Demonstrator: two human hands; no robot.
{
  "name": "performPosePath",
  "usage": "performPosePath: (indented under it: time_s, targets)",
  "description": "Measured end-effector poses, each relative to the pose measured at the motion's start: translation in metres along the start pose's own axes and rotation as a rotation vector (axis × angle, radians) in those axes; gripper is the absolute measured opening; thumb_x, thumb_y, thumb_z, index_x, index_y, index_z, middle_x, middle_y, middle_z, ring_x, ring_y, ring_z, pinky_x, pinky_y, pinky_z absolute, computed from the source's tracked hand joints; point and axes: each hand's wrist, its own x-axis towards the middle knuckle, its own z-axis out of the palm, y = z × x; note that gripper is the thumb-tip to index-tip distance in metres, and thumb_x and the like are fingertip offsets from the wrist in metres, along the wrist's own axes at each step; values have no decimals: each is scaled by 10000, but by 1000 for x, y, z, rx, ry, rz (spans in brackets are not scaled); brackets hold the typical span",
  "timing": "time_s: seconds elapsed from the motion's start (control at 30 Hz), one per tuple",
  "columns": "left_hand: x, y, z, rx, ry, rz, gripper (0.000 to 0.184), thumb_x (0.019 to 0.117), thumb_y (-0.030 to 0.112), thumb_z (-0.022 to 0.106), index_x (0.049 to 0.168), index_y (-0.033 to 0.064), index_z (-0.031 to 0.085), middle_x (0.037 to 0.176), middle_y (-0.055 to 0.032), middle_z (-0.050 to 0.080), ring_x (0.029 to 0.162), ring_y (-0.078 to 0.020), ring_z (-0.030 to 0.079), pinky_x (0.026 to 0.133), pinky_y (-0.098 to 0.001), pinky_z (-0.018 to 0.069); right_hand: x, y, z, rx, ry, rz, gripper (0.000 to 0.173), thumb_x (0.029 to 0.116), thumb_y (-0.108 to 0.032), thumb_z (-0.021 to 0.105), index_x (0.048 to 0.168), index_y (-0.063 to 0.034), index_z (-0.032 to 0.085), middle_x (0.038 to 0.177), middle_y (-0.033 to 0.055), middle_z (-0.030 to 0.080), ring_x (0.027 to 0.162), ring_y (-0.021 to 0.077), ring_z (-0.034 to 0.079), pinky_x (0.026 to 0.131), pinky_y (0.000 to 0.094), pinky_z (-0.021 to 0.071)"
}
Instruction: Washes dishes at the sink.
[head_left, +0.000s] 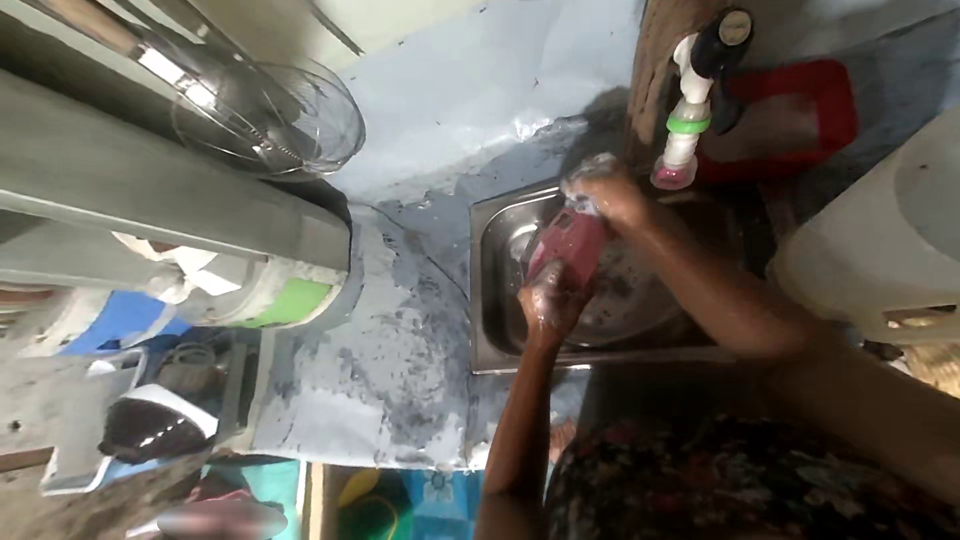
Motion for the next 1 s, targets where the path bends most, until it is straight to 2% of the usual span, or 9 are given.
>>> performPosePath:
  time_s: [0.07,0.17,0.23,0.37,0.47,0.6,0.73,0.87,1.0]
  targets:
    - [2,-5,7,-19,-4,-88,280,778,182,833,838,-45,680,736,-145,676,677,-257,662,666,-454,530,-13,5,6,-88,-12,-90,358,920,-98,696,1246,27,618,1097,182,682,922,234,685,832,425,590]
    - [3,2,6,28,-198,-393,388,927,76,689,1237,-143,611,1213,-324,639,1191,-410,598,1058,-514,432,-77,23,38,-397,15,-523,397,804,-177,782,1133,36,723,1198,222,711,1201,395,642,1049,608,460]
    - [6,3,3,7,-251,-418,371,918,55,715,1230,-119,616,1196,-313,644,1153,-403,615,1019,-529,461,-82,19,37,-425,19,-542,359,816,-201,778,1088,31,744,1193,238,712,1206,440,633,1032,656,439]
    - [-5,-15,-21,-376,-75,-167,408,732,49,855,1102,-9,693,999,-100,715,866,-134,684,785,-340,590,-23,-2,-13,154,-203,-99,122,961,-70,607,1071,-30,644,861,20,658,703,65,610,642,246,543]
    - [-7,-34,-37,-507,-114,-119,446,671,38,820,1089,16,668,975,-8,690,852,-17,654,758,-221,571,-1,4,-27,445,-298,-50,117,972,-26,519,963,-94,614,763,-63,638,621,-10,583,566,160,512]
    - [8,-14,-27,-186,-260,-374,416,784,35,841,1156,-51,678,1052,-208,719,960,-290,705,881,-500,570,-45,8,19,-174,-50,-416,330,879,-111,741,1159,52,680,1048,173,716,933,228,696,842,420,580]
    - [-5,-4,-10,-207,-148,-567,437,989,32,594,1384,-108,473,1292,-255,589,1170,-254,576,1022,-394,462,-87,24,56,-425,77,-810,263,784,-179,781,969,1,735,1002,214,727,1014,414,689,903,606,512]
    - [-10,-13,-18,-92,-110,-174,347,779,108,862,1067,-16,712,961,-164,715,847,-256,698,779,-467,582,-41,-3,15,-93,-191,-234,338,916,-71,680,1228,55,646,1072,181,698,941,224,679,867,414,562]
    - [-16,-17,-22,-202,-87,-192,351,692,82,875,986,-19,711,907,-114,702,801,-162,662,736,-366,562,-12,-22,-11,135,-235,95,71,952,-53,625,1023,-48,622,844,21,611,699,74,575,641,248,520]
